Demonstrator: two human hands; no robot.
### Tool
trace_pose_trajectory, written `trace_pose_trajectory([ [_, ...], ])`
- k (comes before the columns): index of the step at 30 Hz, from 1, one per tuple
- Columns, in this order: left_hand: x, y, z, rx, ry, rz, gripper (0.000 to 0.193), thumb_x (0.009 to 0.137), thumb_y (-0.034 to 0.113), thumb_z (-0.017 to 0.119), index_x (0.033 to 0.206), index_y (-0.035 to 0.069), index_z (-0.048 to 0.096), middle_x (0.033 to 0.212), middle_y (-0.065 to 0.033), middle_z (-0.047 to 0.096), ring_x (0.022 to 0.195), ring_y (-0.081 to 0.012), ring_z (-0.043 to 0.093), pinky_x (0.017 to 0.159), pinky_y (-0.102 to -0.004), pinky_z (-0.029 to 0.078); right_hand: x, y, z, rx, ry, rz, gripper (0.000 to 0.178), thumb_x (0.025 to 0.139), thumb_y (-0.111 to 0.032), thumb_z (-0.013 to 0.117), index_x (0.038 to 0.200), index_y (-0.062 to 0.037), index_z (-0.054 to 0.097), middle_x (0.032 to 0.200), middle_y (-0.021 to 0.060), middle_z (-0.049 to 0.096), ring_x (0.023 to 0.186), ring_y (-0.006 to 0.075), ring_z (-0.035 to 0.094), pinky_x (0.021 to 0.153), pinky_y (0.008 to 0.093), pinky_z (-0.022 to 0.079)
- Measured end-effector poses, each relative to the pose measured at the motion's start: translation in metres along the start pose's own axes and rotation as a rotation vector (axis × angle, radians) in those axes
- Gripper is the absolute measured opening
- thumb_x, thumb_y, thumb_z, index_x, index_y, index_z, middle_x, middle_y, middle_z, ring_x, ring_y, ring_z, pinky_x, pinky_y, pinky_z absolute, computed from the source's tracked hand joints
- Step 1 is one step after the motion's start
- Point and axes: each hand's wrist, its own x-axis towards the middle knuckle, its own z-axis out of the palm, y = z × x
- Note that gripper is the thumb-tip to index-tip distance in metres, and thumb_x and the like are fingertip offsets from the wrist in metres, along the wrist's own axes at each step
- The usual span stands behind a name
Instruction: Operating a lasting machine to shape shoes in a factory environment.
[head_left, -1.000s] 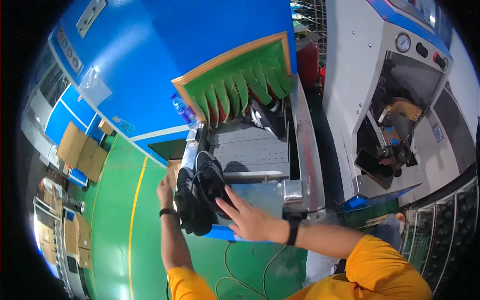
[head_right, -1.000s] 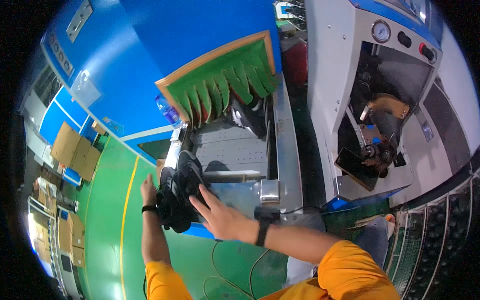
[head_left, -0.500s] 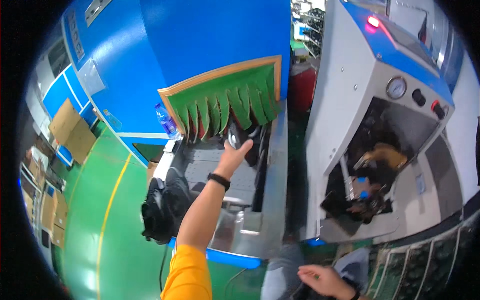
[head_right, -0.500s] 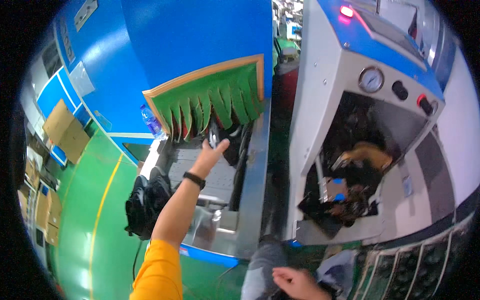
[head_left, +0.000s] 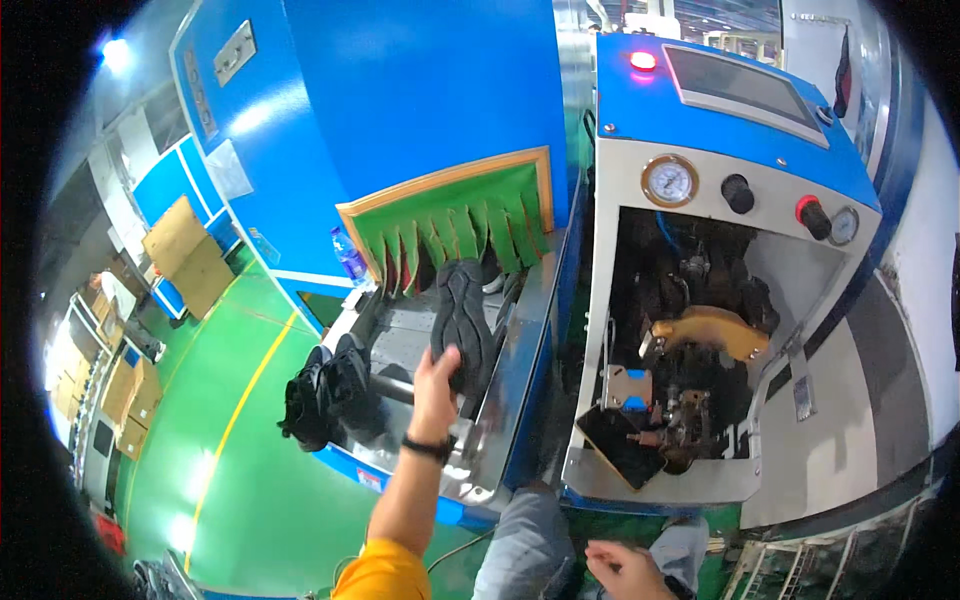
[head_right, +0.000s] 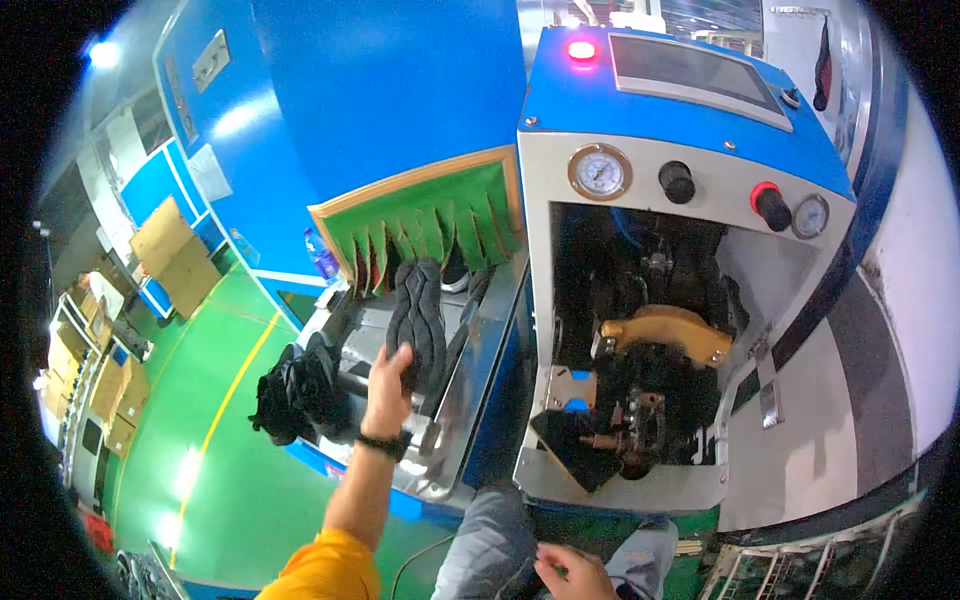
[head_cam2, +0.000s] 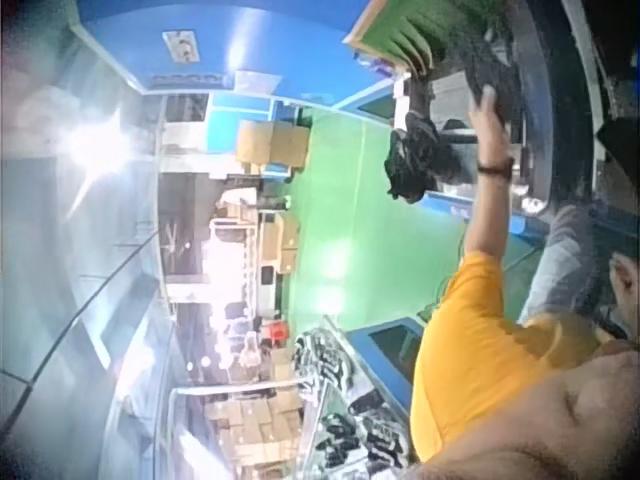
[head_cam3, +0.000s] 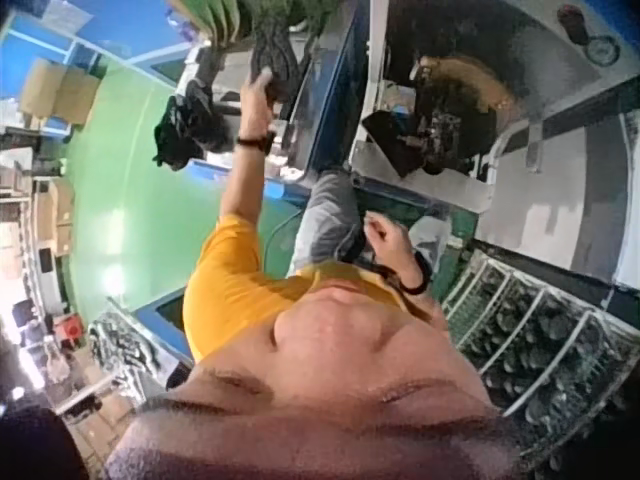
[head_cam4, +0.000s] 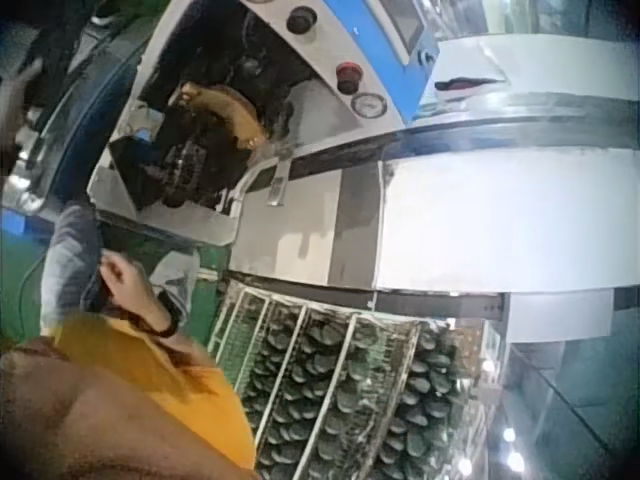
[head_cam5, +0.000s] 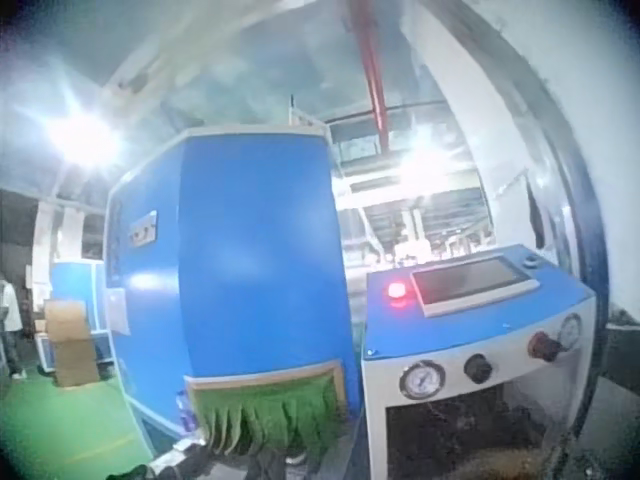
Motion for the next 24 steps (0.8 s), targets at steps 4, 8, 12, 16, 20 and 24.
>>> trace_pose_trajectory([
  [4, -0.186, 0.016, 0.006, 0.212, -0.050, 0.298, 0.067, 0.087, 0.008, 0.073, 0.147, -0.003, 0.044, 0.134, -0.0094, 0.058, 0.120, -0.0198, 0.056, 0.105, -0.0324, 0.044, 0.010, -0.036, 0.002, 0.388, -0.034, -0.315, 0.086, 0.097, -0.022, 0.071, 0.161, -0.0029, 0.017, 0.146, 0.0250, 0.050, 0.129, 0.0294, 0.057, 0.107, 0.0411, 0.046],
  [8, -0.298, -0.008, -0.018, 0.731, -0.495, 0.694, 0.092, 0.072, 0.014, 0.093, 0.150, 0.008, 0.044, 0.145, -0.0194, 0.049, 0.136, -0.0320, 0.046, 0.109, -0.0446, 0.040, 0.012, -0.057, 0.024, 0.505, 0.079, -0.658, 0.119, 0.086, -0.021, 0.079, 0.161, -0.0050, -0.012, 0.161, 0.0317, 0.019, 0.141, 0.0380, 0.041, 0.113, 0.0500, 0.037],
  [12, -0.370, -0.031, -0.001, 0.021, -0.590, 0.038, 0.132, 0.065, 0.016, 0.097, 0.163, 0.019, 0.009, 0.159, -0.0218, 0.027, 0.148, -0.0334, 0.030, 0.116, -0.0488, 0.034, -0.025, -0.052, 0.018, 0.640, 0.494, -0.536, 0.125, 0.071, -0.013, 0.080, 0.162, -0.0038, -0.006, 0.157, 0.0221, 0.027, 0.139, 0.0343, 0.041, 0.114, 0.0453, 0.038],
  [16, -0.359, -0.035, 0.019, 0.092, -0.452, -0.518, 0.091, 0.082, 0.020, 0.087, 0.148, -0.003, 0.029, 0.132, -0.0129, 0.056, 0.110, -0.0164, 0.059, 0.087, -0.0313, 0.054, -0.059, -0.046, 0.005, 0.597, 0.200, -0.271, 0.119, 0.073, -0.010, 0.082, 0.161, 0.0005, 0.003, 0.150, 0.0160, 0.042, 0.132, 0.0283, 0.050, 0.112, 0.0399, 0.039],
  [20, -0.381, -0.084, 0.023, 0.735, -0.369, -0.013, 0.057, 0.092, 0.044, 0.072, 0.118, -0.003, 0.052, 0.092, -0.0214, 0.066, 0.077, -0.0264, 0.068, 0.068, -0.0336, 0.053, -0.088, -0.017, 0.016, 0.510, 0.385, -0.273, 0.118, 0.074, -0.017, 0.084, 0.160, 0.0050, 0.006, 0.151, 0.0224, 0.042, 0.135, 0.0328, 0.049, 0.114, 0.0426, 0.038],
  [24, -0.393, -0.058, 0.029, 0.871, -0.384, 0.067, 0.041, 0.096, 0.039, 0.064, 0.100, -0.002, 0.056, 0.082, -0.0243, 0.063, 0.075, -0.0373, 0.066, 0.064, -0.0407, 0.052, -0.112, -0.013, 0.012, -0.266, 0.536, -0.260, 0.114, 0.073, -0.027, 0.086, 0.157, 0.0105, 0.017, 0.150, 0.0334, 0.041, 0.137, 0.0439, 0.047, 0.113, 0.0483, 0.039],
])
